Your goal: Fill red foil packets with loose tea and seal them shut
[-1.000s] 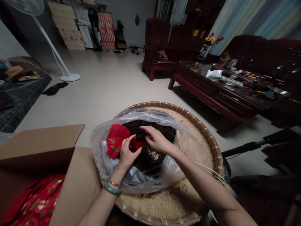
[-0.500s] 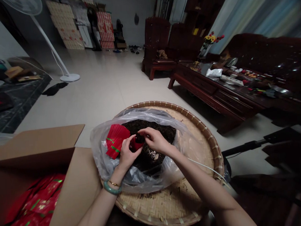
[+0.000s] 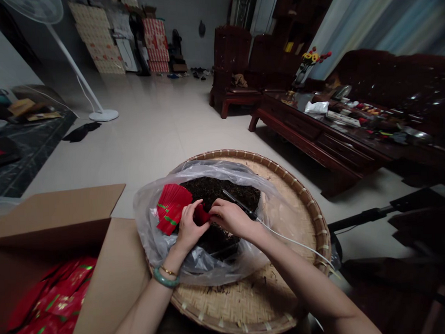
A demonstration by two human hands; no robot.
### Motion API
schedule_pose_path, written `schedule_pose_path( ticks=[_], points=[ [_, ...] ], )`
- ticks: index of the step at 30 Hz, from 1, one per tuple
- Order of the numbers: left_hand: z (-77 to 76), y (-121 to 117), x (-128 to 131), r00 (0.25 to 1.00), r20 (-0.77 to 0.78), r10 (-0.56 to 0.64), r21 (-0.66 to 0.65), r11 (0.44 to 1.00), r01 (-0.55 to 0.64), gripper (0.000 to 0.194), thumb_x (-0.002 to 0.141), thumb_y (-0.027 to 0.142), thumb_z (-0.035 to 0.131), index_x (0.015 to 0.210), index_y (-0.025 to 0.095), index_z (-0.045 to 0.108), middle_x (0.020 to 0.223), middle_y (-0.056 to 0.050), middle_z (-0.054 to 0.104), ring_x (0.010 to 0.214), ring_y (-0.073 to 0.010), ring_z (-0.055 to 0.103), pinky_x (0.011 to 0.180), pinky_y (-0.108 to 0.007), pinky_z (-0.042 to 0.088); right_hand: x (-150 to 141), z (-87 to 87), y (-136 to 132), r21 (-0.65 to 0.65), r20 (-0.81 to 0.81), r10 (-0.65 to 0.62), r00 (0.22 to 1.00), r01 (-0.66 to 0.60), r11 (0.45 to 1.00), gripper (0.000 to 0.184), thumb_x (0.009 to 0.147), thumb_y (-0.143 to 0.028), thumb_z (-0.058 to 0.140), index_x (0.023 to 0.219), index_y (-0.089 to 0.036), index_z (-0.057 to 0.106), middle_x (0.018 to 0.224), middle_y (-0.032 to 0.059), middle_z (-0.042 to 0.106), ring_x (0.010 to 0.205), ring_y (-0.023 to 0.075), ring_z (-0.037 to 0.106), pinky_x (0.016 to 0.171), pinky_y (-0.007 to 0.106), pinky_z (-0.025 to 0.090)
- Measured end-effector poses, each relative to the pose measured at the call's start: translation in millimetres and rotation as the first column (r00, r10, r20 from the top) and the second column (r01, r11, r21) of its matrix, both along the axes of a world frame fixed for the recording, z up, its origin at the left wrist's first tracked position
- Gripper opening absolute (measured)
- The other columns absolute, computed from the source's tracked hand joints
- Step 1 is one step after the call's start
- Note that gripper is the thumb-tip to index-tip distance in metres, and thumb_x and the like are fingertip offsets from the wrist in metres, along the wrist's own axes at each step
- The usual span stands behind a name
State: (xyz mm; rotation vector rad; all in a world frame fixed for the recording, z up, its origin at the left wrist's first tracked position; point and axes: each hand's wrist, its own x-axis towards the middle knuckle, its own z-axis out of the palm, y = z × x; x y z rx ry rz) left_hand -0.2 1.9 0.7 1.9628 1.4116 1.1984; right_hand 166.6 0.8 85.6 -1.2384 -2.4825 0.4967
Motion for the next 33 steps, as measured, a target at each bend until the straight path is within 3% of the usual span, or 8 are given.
schedule_pose_path(
  ticks=[4,7,12,17,20,22,26,33],
  points=[
    [-2.7,1.6,1.0,1.0,0.027,-0.015,-0.022,1.0,0.015,0.062,0.065,0.028,0.072,0.121,0.022,0.048,0.112,-0.008,0.059,0.103,-0.0255,0.055,0.089,-0.042,0.045,11.0,6.4,0.1,0.036,-0.151,0.026,0.988,-0.021,0.999,0.015,0.086,-0.012,0.05,0.091,-0.017,0.062,0.091,0.0059,0.059,0.081,0.0143,0.057,0.072,0.025,0.045],
    [-4.9,2.0,1.9,0.989,0.143,-0.048,-0.144,0.987,0.069,0.063,0.064,0.03,0.073,0.121,0.019,0.049,0.114,-0.009,0.062,0.103,-0.0248,0.059,0.091,-0.041,0.045,23.2,10.6,3.4,0.038,-0.248,-0.024,0.968,0.035,0.999,0.013,0.086,-0.013,0.05,0.091,-0.017,0.061,0.091,0.006,0.059,0.082,0.0146,0.056,0.071,0.025,0.045],
    [-6.1,0.6,3.8,0.916,0.371,-0.152,-0.306,0.911,0.276,0.056,0.063,0.025,0.073,0.115,0.018,0.054,0.103,-0.006,0.068,0.091,-0.0216,0.066,0.084,-0.036,0.05,41.8,15.1,11.0,-0.056,-0.221,-0.028,0.975,0.016,0.998,0.01,0.084,-0.024,0.057,0.081,-0.016,0.062,0.093,0.0069,0.059,0.078,0.0145,0.057,0.067,0.025,0.045],
    [-2.7,-0.8,4.0,0.907,0.378,-0.184,-0.386,0.86,0.335,0.041,0.062,0.028,0.074,0.099,0.015,0.063,0.083,-0.003,0.07,0.071,-0.0185,0.065,0.065,-0.029,0.052,47.7,24.4,12.0,-0.074,-0.242,0.008,0.97,-0.027,0.997,0.018,0.086,-0.027,0.055,0.073,-0.015,0.059,0.092,0.0076,0.059,0.078,0.0148,0.056,0.069,0.026,0.046],
    [-1.9,-0.7,3.3,0.908,0.37,-0.195,-0.38,0.86,0.34,0.033,0.062,0.026,0.073,0.092,0.015,0.067,0.08,-0.001,0.07,0.069,-0.0173,0.063,0.066,-0.028,0.051,41.9,25.4,5.8,-0.073,-0.285,-0.015,0.958,-0.006,0.997,0.017,0.084,-0.03,0.057,0.072,-0.017,0.058,0.088,0.0055,0.059,0.076,0.0142,0.057,0.066,0.025,0.046],
    [-2.6,-0.6,2.9,0.902,0.378,-0.208,-0.356,0.867,0.349,0.029,0.063,0.025,0.073,0.09,0.015,0.069,0.081,-0.001,0.071,0.072,-0.0175,0.063,0.071,-0.028,0.05,35.6,22.9,-1.9,-0.046,-0.329,-0.04,0.944,0.026,0.999,0.012,0.082,-0.029,0.06,0.087,-0.019,0.059,0.089,0.0043,0.059,0.077,0.0145,0.057,0.067,0.025,0.047],
    [-3.0,-1.1,1.6,0.893,0.396,-0.213,-0.306,0.886,0.347,0.017,0.064,0.024,0.07,0.078,0.014,0.069,0.074,-0.002,0.07,0.068,-0.0175,0.062,0.067,-0.028,0.049,24.0,14.5,-20.9,0.06,-0.355,0.051,0.933,-0.032,0.998,0.049,0.081,-0.028,0.062,0.125,-0.02,0.042,0.099,0.0068,0.059,0.086,0.016,0.057,0.075,0.029,0.049],
    [5.8,-4.0,-0.6,0.871,0.429,-0.238,-0.226,0.906,0.359,0.009,0.065,0.019,0.063,0.07,0.015,0.069,0.068,-0.003,0.069,0.063,-0.0171,0.062,0.061,-0.027,0.048,15.6,6.7,-38.8,0.223,-0.246,0.177,0.953,-0.123,0.967,0.029,0.086,-0.029,0.054,0.113,-0.019,0.054,0.092,0.0091,0.06,0.082,0.0182,0.055,0.071,0.029,0.048]
  ],
)
